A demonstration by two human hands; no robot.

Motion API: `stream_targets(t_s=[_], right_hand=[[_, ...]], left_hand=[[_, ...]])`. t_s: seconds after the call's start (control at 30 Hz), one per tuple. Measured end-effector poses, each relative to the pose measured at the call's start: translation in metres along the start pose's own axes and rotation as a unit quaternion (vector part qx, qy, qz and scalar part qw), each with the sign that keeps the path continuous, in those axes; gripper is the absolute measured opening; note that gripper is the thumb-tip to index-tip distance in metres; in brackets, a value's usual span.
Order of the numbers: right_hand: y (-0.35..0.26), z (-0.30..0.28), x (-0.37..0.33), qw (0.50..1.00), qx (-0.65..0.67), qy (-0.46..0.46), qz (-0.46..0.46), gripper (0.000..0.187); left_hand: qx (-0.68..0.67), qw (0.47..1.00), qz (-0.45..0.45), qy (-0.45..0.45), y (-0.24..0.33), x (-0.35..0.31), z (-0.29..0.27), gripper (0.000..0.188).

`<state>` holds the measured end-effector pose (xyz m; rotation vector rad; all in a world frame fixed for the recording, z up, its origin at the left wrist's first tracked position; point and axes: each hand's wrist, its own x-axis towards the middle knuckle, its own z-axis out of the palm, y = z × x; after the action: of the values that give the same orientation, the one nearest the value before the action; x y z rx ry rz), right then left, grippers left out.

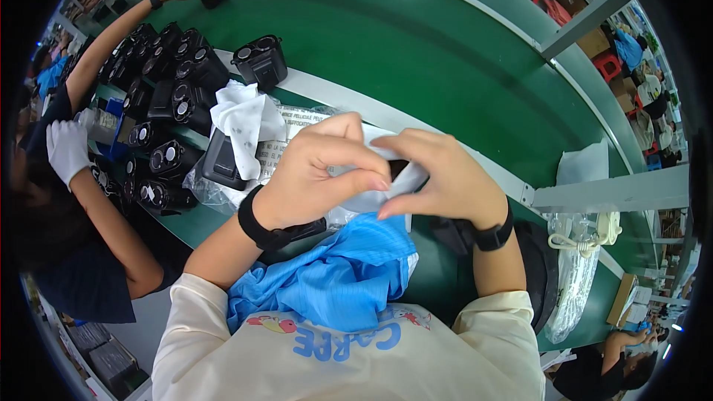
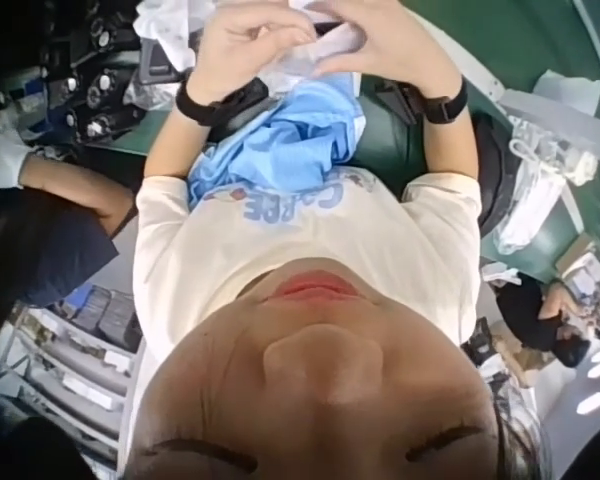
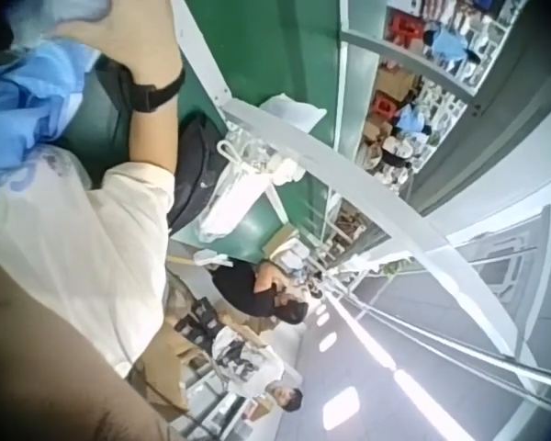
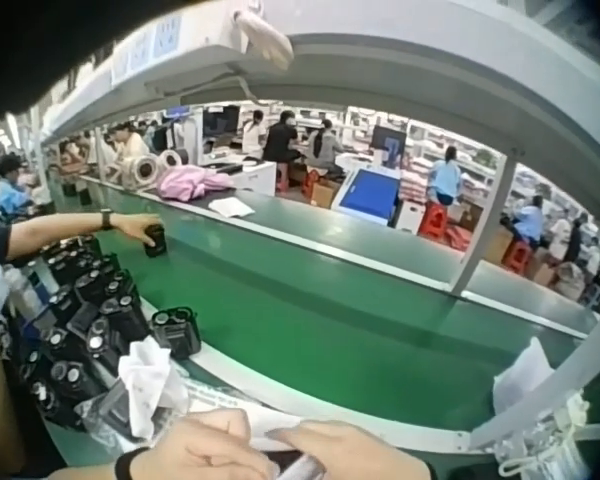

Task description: Cleaning and inspecting handheld electronic devices at a production station.

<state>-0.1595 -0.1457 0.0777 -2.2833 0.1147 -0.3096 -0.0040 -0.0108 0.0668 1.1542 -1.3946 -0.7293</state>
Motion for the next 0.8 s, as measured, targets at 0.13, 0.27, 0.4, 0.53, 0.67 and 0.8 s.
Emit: stream_targets(t_s=[0.13,0.27,0.4,0.53,0.67,0.8], right_hand=[[-0.015,-0.017,0.004,0.985,-0.158,0.040,-0.062,0.023],[-0.007,-0.054,-0.009,0.957,-0.203,0.188,0.088,0.021],[0.033,-0.092,-0.029,0.864,-0.359,0.247,0.251,0.028],[0.101,-0.114,-0.059,0.789,-0.429,0.288,0.332,0.031],[0.124,-0.120,-0.076,0.754,-0.412,0.369,0.354,0.032],[0.119,-0.116,-0.072,0.777,-0.377,0.385,0.325,0.031]], left_hand=[[0.097,0.987,0.127,-0.015,0.033,0.041,0.004,0.011],[-0.108,0.991,0.072,-0.010,0.024,0.087,0.012,0.011],[-0.356,0.927,-0.063,0.103,0.000,0.103,0.007,0.014],[-0.390,0.902,-0.137,0.121,-0.028,0.100,0.003,0.014],[-0.397,0.905,-0.119,0.094,-0.025,0.100,0.005,0.014],[-0.388,0.910,-0.114,0.089,-0.018,0.097,0.003,0.013]])
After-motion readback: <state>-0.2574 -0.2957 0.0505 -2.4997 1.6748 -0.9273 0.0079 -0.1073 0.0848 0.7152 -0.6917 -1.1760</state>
